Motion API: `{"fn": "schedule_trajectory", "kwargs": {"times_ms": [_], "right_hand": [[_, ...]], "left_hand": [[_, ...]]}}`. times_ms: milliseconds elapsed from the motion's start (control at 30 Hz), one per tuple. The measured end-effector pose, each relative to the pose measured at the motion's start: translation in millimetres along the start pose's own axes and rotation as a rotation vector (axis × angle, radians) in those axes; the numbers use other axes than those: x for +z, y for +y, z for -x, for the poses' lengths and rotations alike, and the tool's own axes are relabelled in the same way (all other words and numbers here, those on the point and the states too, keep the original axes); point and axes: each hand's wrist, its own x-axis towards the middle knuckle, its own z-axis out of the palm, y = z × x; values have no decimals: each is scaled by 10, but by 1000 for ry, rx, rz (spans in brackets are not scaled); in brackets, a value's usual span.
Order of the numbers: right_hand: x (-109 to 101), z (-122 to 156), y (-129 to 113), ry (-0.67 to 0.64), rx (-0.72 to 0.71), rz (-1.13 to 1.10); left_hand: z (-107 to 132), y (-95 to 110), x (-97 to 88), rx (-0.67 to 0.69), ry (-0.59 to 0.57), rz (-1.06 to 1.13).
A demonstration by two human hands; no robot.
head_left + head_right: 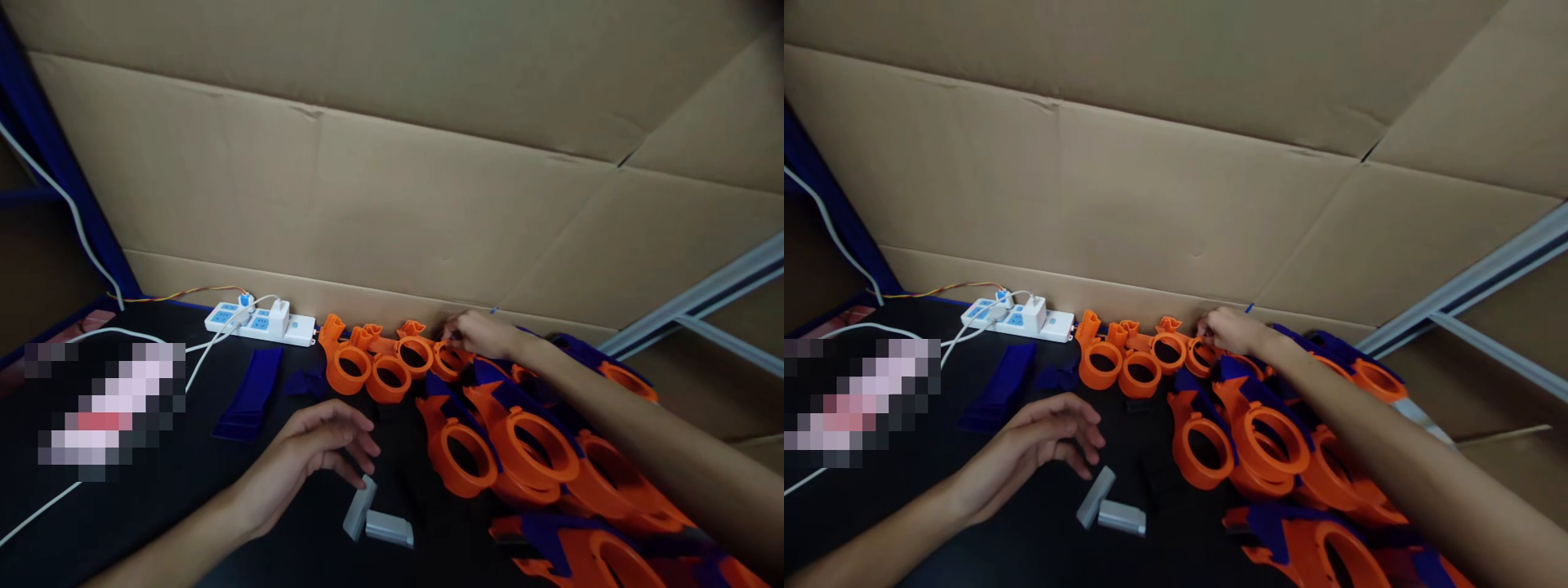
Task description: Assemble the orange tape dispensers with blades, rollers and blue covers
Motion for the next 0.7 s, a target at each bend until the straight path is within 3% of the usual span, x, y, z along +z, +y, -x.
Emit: {"fn": "schedule_trajectory", "kwargs": {"times_ms": [367, 700], "right_hand": [[174, 151, 16, 6, 56, -17], [142, 285, -70, 29, 58, 10]], "left_hand": [[15, -28, 0, -13, -4, 0], [11, -34, -5, -27, -2, -5]]}}
